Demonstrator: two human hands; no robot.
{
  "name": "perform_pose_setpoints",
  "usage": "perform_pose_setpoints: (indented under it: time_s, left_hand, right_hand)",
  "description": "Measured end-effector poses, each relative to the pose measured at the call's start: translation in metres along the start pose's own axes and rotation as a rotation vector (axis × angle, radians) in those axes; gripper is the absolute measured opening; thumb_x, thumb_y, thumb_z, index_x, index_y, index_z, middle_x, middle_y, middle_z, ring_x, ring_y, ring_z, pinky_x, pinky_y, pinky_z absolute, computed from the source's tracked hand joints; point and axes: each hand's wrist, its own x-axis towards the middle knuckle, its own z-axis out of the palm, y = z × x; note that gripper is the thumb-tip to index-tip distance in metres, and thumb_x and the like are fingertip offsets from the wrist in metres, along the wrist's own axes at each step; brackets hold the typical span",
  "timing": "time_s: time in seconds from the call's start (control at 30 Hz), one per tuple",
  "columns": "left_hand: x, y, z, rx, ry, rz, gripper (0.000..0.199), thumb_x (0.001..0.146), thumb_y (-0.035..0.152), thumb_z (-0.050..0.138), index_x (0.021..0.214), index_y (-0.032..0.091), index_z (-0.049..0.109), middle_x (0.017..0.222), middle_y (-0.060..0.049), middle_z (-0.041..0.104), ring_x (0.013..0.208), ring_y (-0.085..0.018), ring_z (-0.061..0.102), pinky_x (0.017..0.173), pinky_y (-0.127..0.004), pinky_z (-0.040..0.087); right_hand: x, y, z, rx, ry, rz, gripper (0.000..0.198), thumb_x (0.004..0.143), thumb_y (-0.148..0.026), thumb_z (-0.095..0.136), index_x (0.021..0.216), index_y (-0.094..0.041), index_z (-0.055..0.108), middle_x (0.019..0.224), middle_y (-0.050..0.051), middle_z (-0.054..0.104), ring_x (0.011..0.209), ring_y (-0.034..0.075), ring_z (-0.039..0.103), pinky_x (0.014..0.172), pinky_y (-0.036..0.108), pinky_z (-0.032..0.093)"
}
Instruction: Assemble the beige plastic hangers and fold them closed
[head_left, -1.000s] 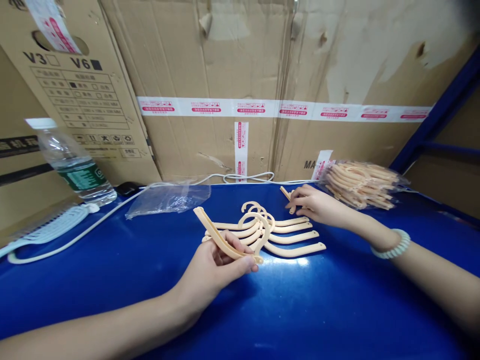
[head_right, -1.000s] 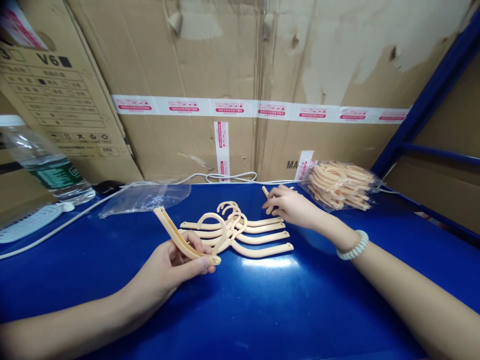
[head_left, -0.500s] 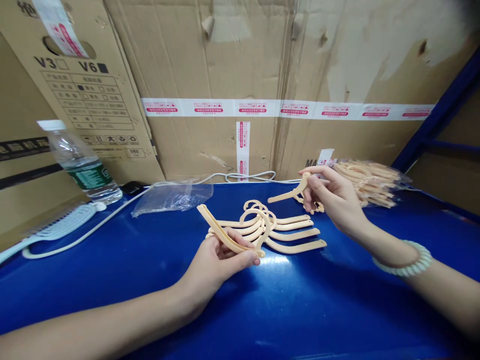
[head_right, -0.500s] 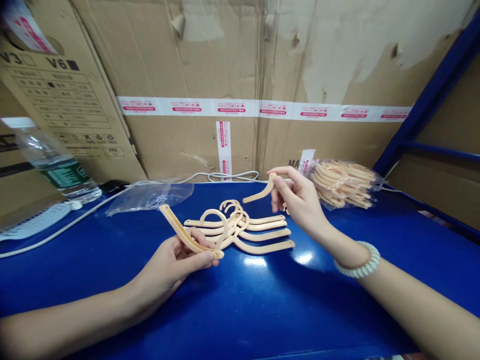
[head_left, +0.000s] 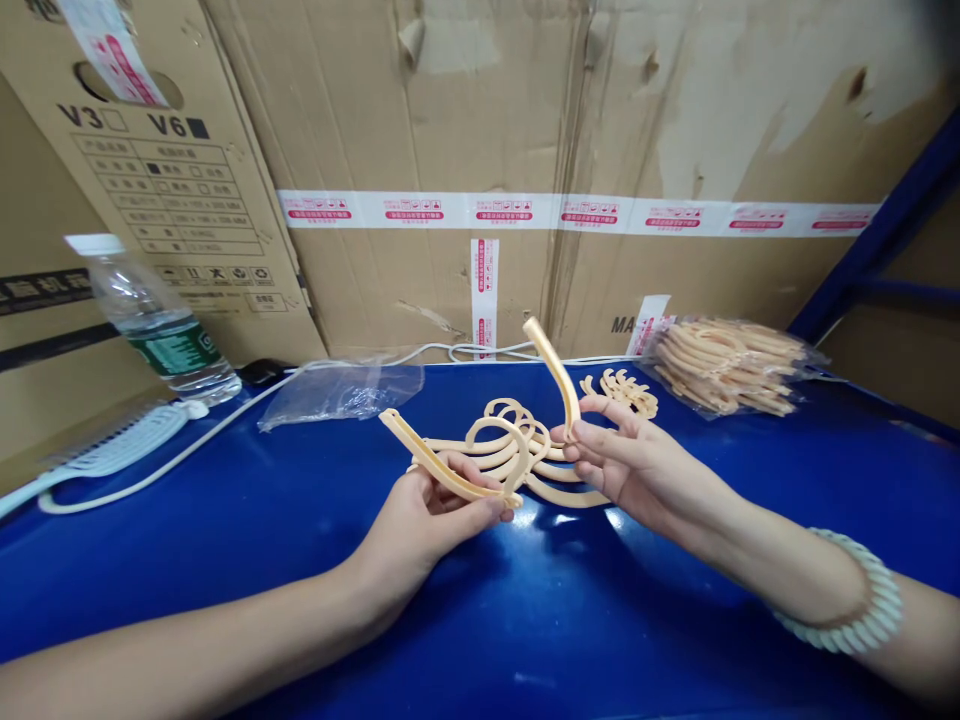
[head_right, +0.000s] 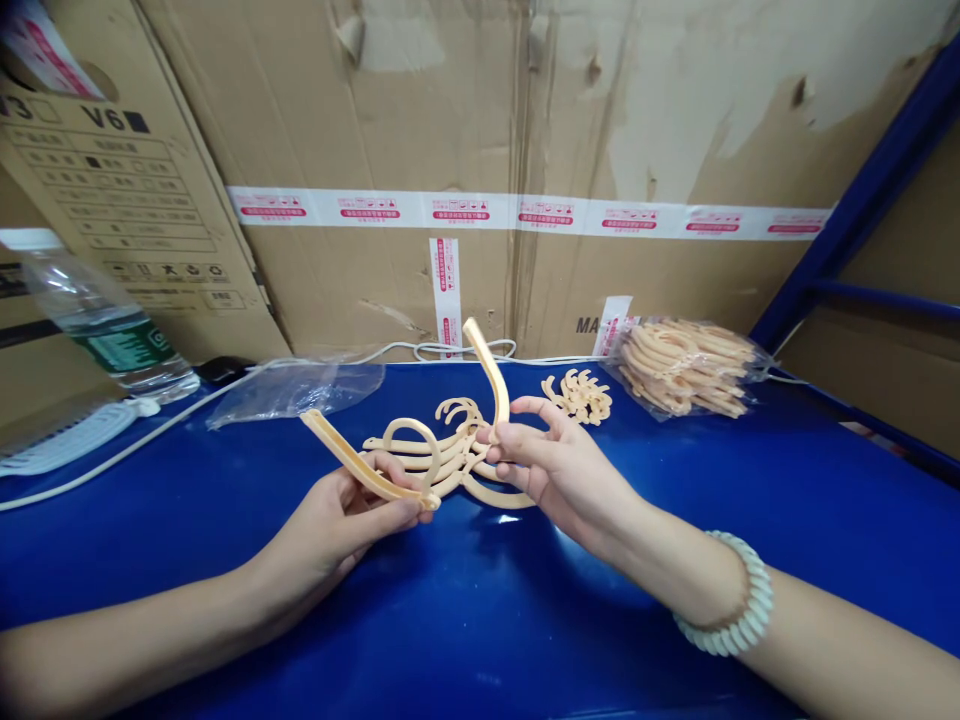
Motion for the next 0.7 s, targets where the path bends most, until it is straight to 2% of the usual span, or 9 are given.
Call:
perform_pose_setpoints:
  time_s: [0.1, 0.17, 0.23, 0.3, 0.4, 0.53, 0.7]
  left_hand:
    - [0.0, 0.001, 0.001, 0.003, 0.008, 0.0, 0.032, 0.069, 0.022, 0.084, 0.082, 0.017, 0.056, 0.075, 0.001, 0.074, 0.078, -0.015, 0.072, 0.079, -0.024, 0.053]
    - [0.0, 0.001, 0.001, -0.005, 0.002, 0.006, 0.032, 0.069, 0.022, 0.084, 0.082, 0.017, 0.056, 0.076, 0.002, 0.073, 0.077, -0.014, 0.071, 0.078, -0.023, 0.053]
    - [0.0, 0.001, 0.001, -0.002, -0.009, 0.02, 0.031, 0.07, 0.021, 0.084, 0.083, 0.017, 0.055, 0.077, 0.003, 0.073, 0.077, -0.013, 0.071, 0.077, -0.021, 0.052]
    - [0.0, 0.0, 0.001, 0.023, -0.028, 0.048, 0.03, 0.072, 0.021, 0.082, 0.084, 0.018, 0.055, 0.079, 0.003, 0.072, 0.077, -0.012, 0.07, 0.076, -0.021, 0.052]
    - [-0.001, 0.0, 0.002, 0.082, -0.034, 0.073, 0.028, 0.072, 0.02, 0.08, 0.083, 0.018, 0.054, 0.08, 0.002, 0.072, 0.075, -0.012, 0.069, 0.074, -0.021, 0.052]
    - [-0.003, 0.0, 0.007, 0.133, -0.017, 0.066, 0.029, 0.067, 0.017, 0.08, 0.079, 0.017, 0.054, 0.077, 0.0, 0.073, 0.072, -0.013, 0.069, 0.069, -0.021, 0.054]
    - [-0.008, 0.0, 0.013, 0.152, -0.085, 0.132, 0.026, 0.064, 0.008, 0.075, 0.076, 0.018, 0.054, 0.075, 0.004, 0.072, 0.072, -0.011, 0.07, 0.074, -0.02, 0.055]
  right_hand:
    - [-0.005, 0.004, 0.004, -0.039, -0.103, 0.038, 0.038, 0.073, -0.021, 0.082, 0.106, -0.021, 0.063, 0.091, 0.003, 0.072, 0.082, 0.013, 0.069, 0.075, 0.024, 0.055]
    - [-0.008, 0.007, 0.006, -0.107, -0.165, 0.061, 0.028, 0.076, -0.026, 0.08, 0.1, -0.018, 0.067, 0.095, 0.005, 0.071, 0.09, 0.015, 0.068, 0.077, 0.025, 0.054]
    - [-0.011, 0.011, 0.008, -0.175, -0.187, 0.057, 0.024, 0.077, -0.029, 0.079, 0.094, -0.017, 0.069, 0.1, 0.006, 0.07, 0.093, 0.016, 0.066, 0.073, 0.023, 0.054]
    - [-0.012, 0.014, 0.008, -0.217, -0.191, 0.049, 0.024, 0.075, -0.03, 0.08, 0.093, -0.017, 0.07, 0.101, 0.005, 0.07, 0.087, 0.013, 0.064, 0.065, 0.019, 0.052]
    - [-0.012, 0.019, 0.01, -0.257, -0.22, 0.061, 0.026, 0.072, -0.03, 0.081, 0.091, -0.016, 0.069, 0.091, 0.004, 0.069, 0.076, 0.011, 0.062, 0.059, 0.018, 0.051]
    - [-0.011, 0.022, 0.012, -0.312, -0.271, 0.024, 0.033, 0.071, -0.03, 0.082, 0.095, -0.016, 0.065, 0.081, 0.003, 0.068, 0.073, 0.013, 0.063, 0.057, 0.02, 0.052]
    - [-0.013, 0.02, 0.013, -0.376, -0.337, 0.022, 0.028, 0.07, -0.024, 0.081, 0.089, -0.015, 0.063, 0.082, 0.003, 0.069, 0.07, 0.013, 0.064, 0.056, 0.02, 0.054]
